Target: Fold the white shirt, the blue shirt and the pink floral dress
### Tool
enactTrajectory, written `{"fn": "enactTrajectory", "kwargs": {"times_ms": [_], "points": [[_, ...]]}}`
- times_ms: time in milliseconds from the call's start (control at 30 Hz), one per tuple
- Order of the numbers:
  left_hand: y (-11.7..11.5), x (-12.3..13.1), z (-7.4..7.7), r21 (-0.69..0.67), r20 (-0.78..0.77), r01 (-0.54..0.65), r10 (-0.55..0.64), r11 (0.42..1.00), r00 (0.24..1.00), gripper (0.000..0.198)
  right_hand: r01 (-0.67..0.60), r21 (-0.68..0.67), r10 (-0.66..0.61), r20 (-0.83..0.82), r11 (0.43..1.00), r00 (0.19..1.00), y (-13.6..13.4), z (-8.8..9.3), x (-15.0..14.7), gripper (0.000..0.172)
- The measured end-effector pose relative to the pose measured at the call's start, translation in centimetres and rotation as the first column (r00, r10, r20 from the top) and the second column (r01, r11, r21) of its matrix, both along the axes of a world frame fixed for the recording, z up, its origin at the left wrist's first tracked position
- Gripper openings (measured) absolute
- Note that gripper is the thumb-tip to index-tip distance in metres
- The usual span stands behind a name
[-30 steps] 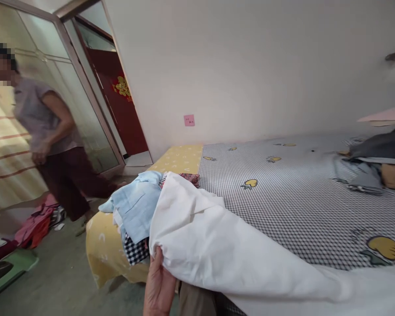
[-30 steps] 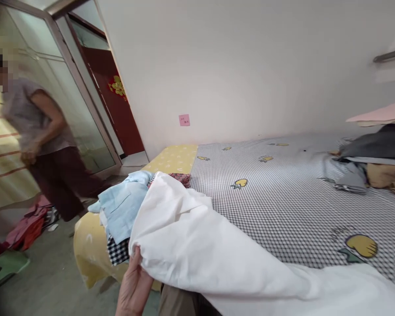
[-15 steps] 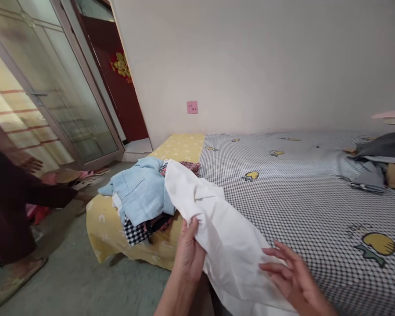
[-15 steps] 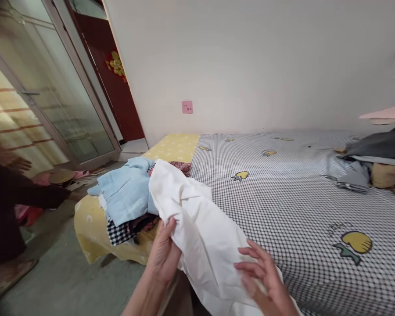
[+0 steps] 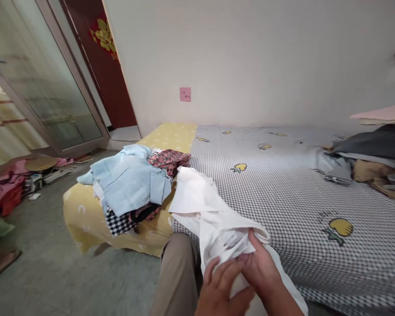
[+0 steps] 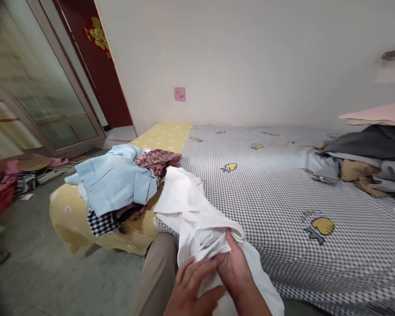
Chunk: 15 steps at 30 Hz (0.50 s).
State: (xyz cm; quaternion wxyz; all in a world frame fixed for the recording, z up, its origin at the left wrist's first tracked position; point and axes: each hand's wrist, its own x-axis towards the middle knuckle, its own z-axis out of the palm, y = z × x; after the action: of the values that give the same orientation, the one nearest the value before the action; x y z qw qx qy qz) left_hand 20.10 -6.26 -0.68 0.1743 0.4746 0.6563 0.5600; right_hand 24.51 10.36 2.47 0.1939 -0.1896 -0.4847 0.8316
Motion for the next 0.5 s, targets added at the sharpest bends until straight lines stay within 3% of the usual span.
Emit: {"fn": "enactTrajectory", "kwargs": {"times_ms": [67,167,233,300,400,467,500], "points": [[-2.5,-0.1,-2.6,0.057,0.029,-0.229,0.228,0.972,0.973,0.014,0.024,-0.316,-0.042,-0.051,0.948,0.998,0.6,0.8,0.5,0.052],[-5.1,-0.2,-5.8,0.059,-0.053,-0.526,0.529,0.848,0.847,0.016,0.103,-0.571,-0.167,-0.061,0.814,0.984,0.6,1.4,1.0,0.041],[-5.5,-0.1,-7.0,0.000,-0.101,-0.582,0.579,0.813,0.809,0.040,0.113,-0.665,-0.199,-0.055,0.738,0.978,0.5,1.6,1.0,0.040],[-4.8,-0.1,-7.5,-0.067,-0.092,-0.543,0.537,0.837,0.839,0.070,0.090,-0.707,-0.198,-0.073,0.701,0.977,0.2,1.8,0.8,0.040],[-2.4,-0.6,-7.1,-0.109,0.083,-0.396,0.405,0.912,0.910,0.092,0.067,-0.654,-0.165,-0.090,0.754,0.982,-0.3,1.9,0.6,0.039],[-0.8,-1.5,-6.2,-0.113,0.331,-0.334,0.352,0.936,0.875,0.081,0.097,-0.510,-0.145,-0.056,0.855,0.988,-0.8,1.6,1.0,0.043],[-0.2,-2.0,-5.7,-0.109,0.479,-0.315,0.327,0.943,0.814,0.073,0.106,-0.385,-0.123,-0.021,0.917,0.992,-1.0,1.4,1.5,0.048]]}}
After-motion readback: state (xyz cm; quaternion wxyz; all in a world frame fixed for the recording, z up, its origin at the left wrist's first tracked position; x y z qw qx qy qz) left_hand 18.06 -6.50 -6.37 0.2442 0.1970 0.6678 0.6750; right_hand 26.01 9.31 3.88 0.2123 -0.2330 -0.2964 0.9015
